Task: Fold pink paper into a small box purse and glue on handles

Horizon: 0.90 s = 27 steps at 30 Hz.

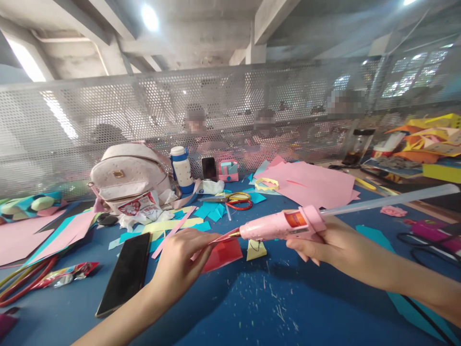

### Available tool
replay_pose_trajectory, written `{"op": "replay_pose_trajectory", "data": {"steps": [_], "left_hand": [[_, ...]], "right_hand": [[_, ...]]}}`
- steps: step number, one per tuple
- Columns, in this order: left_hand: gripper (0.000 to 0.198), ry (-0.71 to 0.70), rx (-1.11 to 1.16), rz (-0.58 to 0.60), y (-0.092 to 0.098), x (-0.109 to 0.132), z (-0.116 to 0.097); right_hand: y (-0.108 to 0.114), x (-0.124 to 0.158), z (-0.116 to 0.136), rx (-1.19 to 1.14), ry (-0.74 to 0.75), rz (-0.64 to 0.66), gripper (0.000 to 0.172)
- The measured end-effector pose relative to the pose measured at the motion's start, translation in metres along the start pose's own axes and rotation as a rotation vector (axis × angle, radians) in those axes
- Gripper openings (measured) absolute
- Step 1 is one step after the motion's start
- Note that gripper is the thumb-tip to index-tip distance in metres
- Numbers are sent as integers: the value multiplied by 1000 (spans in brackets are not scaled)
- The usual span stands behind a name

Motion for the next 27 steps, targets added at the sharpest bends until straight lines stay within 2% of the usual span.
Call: {"op": "replay_pose_trajectory", "data": {"steps": [13, 21, 27], "left_hand": [[26, 26, 13, 18, -1, 0, 1], [25, 36, 5, -1, 0, 0, 2], [24, 20, 0, 2, 0, -1, 1]], "right_hand": [[3, 4, -9, 44, -82, -37, 47], [7, 8, -7, 37, -77, -74, 47], [10, 12, -6, 36, -118, -40, 45]]}}
Point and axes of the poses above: each hand's wrist, its own x-axis away from the middle knuckle, its own y-axis out of the back of the hand, z = x × y, the point moved 3 cm from there along -x, towards the middle knuckle, and after that the axes turned 10 degrees about y, right-handed, at the moved point
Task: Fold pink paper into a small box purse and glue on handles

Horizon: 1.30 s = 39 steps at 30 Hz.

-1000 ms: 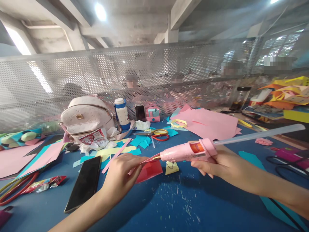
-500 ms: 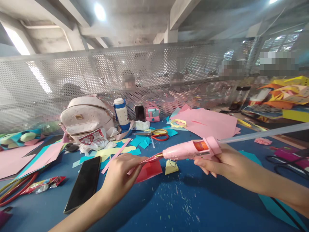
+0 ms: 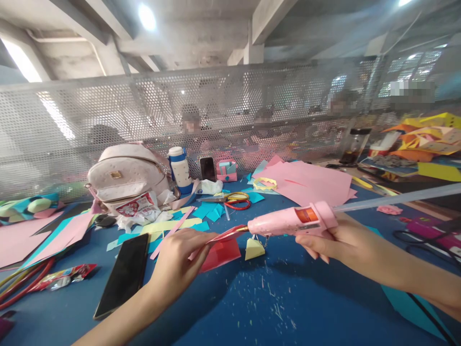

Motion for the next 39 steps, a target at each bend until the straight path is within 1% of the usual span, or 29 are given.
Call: {"op": "replay_pose_trajectory", "data": {"steps": [5, 12, 20, 26, 28, 33, 36, 39], "left_hand": [[24, -1, 1, -4, 0, 1, 0], [27, 5, 16, 1, 0, 1, -1], [27, -13, -4, -33, 1, -1, -2], [27, -18, 12, -23, 1, 0, -1], [27, -17, 11, -24, 1, 0, -1], [25, -4, 20, -19, 1, 0, -1], [26, 37, 26, -25, 3, -1, -1], [34, 168, 82, -4, 3, -2, 3]], "right_hand": [[2, 1, -2, -5, -22, 2, 49], [3, 2, -3, -3, -33, 0, 50], [5, 1, -6, 20, -31, -9, 48], [5, -1, -7, 18, -22, -5, 48], [5, -1, -6, 12, -19, -6, 46], [5, -3, -5, -11, -24, 6, 35], [5, -4, -5, -2, -29, 9, 34], [5, -5, -5, -3, -40, 17, 34]]}}
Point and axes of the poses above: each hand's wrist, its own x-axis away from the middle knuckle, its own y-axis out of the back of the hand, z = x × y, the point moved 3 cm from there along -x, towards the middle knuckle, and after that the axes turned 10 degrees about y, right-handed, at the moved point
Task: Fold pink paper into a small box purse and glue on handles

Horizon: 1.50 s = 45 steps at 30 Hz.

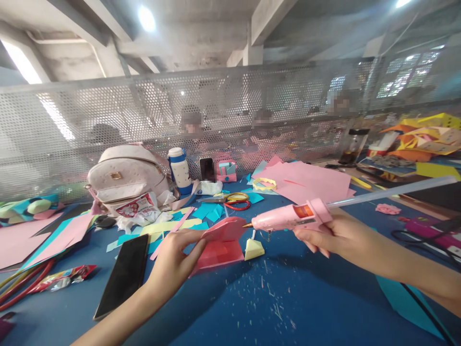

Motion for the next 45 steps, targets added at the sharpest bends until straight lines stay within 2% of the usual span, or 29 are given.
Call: {"op": "replay_pose_trajectory", "data": {"steps": [3, 6, 12, 16, 20, 24, 29, 31, 34, 36, 45], "left_hand": [[39, 157, 134, 31, 0, -3, 6], [46, 252, 266, 80, -3, -7, 10], [54, 424, 525, 234, -13, -8, 10], [55, 476, 601, 310, -18, -5, 7], [55, 471, 596, 310, -20, -4, 8], [51, 399, 524, 257, -19, -4, 12], [27, 109, 256, -68, -1, -1, 8], [23, -18, 183, -135, 4, 2, 5], [26, -152, 144, -162, 7, 5, 1], [29, -187, 137, -164, 7, 6, 0], [29, -177, 137, -159, 6, 5, 2]], "right_hand": [[-2, -1, 0, -92, 25, 28, 35], [-3, -2, -2, -219, 48, 40, 36], [-3, -8, -2, -315, 79, -42, 40], [-5, -17, 3, -307, 109, -53, 44], [-6, -26, 6, -304, 130, -45, 42], [-7, -30, 6, -302, 133, -46, 43], [-6, -23, 4, -304, 161, -73, 44], [-6, -19, 2, -314, 200, -95, 43], [-6, -12, -2, -319, 229, -124, 39], [-5, -8, -3, -320, 231, -134, 37], [-3, -5, 3, -301, 243, -147, 34]]}}
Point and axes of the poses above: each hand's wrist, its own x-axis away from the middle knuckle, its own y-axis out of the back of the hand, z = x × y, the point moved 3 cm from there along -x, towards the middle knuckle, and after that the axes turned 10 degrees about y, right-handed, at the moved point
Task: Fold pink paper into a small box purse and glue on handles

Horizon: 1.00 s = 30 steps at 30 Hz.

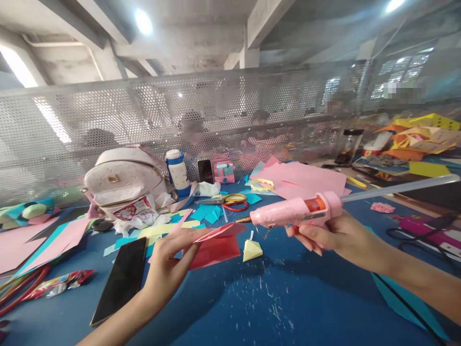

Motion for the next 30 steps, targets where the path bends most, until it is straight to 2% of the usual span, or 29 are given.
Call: {"op": "replay_pose_trajectory", "data": {"steps": [10, 23, 27, 30], "left_hand": [[27, 15, -9, 12, -3, -1, -2], [25, 80, 3, -5, -1, 0, 2], [25, 251, 58, -15, -2, -3, 6], [35, 432, 170, 11, -5, -5, 10]], "right_hand": [[0, 4, -11, -9, -63, 34, 35], [0, 0, -10, -13, -87, 45, 38], [3, 1, -9, -18, -70, 28, 41], [7, 1, -8, -10, -53, 1, 42]]}}
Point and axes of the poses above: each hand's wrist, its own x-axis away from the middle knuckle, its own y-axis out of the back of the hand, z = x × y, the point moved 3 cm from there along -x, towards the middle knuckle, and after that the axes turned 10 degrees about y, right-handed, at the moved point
